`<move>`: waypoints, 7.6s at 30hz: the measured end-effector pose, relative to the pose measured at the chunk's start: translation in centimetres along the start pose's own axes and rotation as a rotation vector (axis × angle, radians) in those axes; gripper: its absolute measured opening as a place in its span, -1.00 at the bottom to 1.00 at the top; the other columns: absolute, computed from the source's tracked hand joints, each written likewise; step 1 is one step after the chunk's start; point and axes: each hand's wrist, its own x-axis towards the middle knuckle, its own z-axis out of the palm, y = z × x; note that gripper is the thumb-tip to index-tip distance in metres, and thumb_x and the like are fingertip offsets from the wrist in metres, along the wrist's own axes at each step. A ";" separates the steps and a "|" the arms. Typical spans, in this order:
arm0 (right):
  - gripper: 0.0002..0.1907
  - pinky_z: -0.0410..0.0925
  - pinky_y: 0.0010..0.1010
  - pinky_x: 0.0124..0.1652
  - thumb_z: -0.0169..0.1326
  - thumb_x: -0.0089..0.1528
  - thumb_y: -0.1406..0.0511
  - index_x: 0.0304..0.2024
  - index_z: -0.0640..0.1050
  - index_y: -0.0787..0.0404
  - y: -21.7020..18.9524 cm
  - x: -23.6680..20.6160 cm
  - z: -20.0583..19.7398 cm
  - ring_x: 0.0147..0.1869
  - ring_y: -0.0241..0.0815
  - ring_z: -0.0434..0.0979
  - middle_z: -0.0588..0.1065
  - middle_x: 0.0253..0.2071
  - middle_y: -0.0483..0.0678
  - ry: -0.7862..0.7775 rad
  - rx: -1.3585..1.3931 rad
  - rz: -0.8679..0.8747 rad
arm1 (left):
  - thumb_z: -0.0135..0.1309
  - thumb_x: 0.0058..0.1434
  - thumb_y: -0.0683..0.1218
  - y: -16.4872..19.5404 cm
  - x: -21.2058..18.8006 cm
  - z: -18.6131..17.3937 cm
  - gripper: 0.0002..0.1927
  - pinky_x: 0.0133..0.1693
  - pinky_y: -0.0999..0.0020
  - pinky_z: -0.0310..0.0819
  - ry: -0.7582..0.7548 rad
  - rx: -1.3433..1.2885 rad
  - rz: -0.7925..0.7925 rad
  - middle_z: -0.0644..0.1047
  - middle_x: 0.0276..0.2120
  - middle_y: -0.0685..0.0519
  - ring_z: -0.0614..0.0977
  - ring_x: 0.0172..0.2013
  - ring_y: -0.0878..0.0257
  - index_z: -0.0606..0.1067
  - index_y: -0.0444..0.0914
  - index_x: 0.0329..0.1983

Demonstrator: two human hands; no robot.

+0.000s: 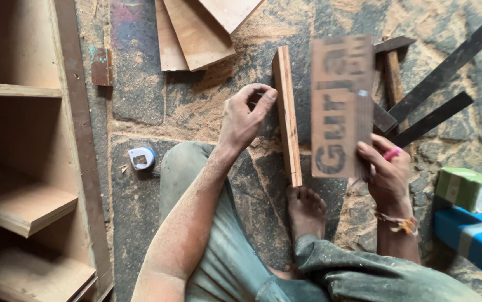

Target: The person measures and marks wooden planks using a metal ruler and a pink pen. They align the ruler on the wood, draw lines, and repeatedly check the fit of the pieces against a wooden cabinet frame.

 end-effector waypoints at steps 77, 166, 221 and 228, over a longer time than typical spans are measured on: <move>-0.40 0.63 -0.24 -0.15 0.30 0.13 0.26 0.22 0.51 0.24 -5.1 -2.6 3.6 -0.06 -0.05 0.72 0.62 -0.04 0.16 -0.013 -0.579 0.084 | 0.20 0.14 0.28 2.4 -1.7 0.3 -0.02 0.09 -0.02 0.52 -0.069 0.329 -0.145 0.60 -0.07 -0.38 0.66 0.00 -0.22 0.17 -0.45 0.38; -0.53 0.48 -0.49 0.07 0.09 0.38 0.33 0.29 0.45 0.49 -0.7 2.6 3.9 0.04 -0.26 0.62 0.57 0.09 0.08 -0.046 0.074 -0.028 | 0.14 0.12 0.23 -1.0 -0.6 0.5 -0.07 0.11 0.07 0.54 -0.178 0.172 -0.284 0.63 -0.07 -0.33 0.69 0.00 -0.11 0.19 -0.42 0.40; -0.37 0.49 -0.27 0.20 0.08 0.31 0.31 0.36 0.33 0.56 -5.1 1.4 3.1 0.14 0.00 0.64 0.50 0.16 0.30 0.024 0.502 0.197 | 0.17 0.23 0.13 0.7 -1.9 2.2 0.09 0.25 -0.03 0.42 -0.060 0.268 -0.008 0.33 0.28 -0.51 0.52 0.22 -0.27 -0.20 -0.43 0.54; -0.35 0.49 -0.28 0.21 0.07 0.29 0.32 0.37 0.32 0.55 -5.1 1.7 3.2 0.16 0.00 0.64 0.50 0.17 0.31 0.019 0.530 0.210 | 0.23 0.21 0.19 0.9 -1.9 2.6 0.16 0.35 -0.08 0.12 0.048 0.396 0.191 0.18 0.37 -0.55 0.28 0.36 -0.36 -0.22 -0.44 0.53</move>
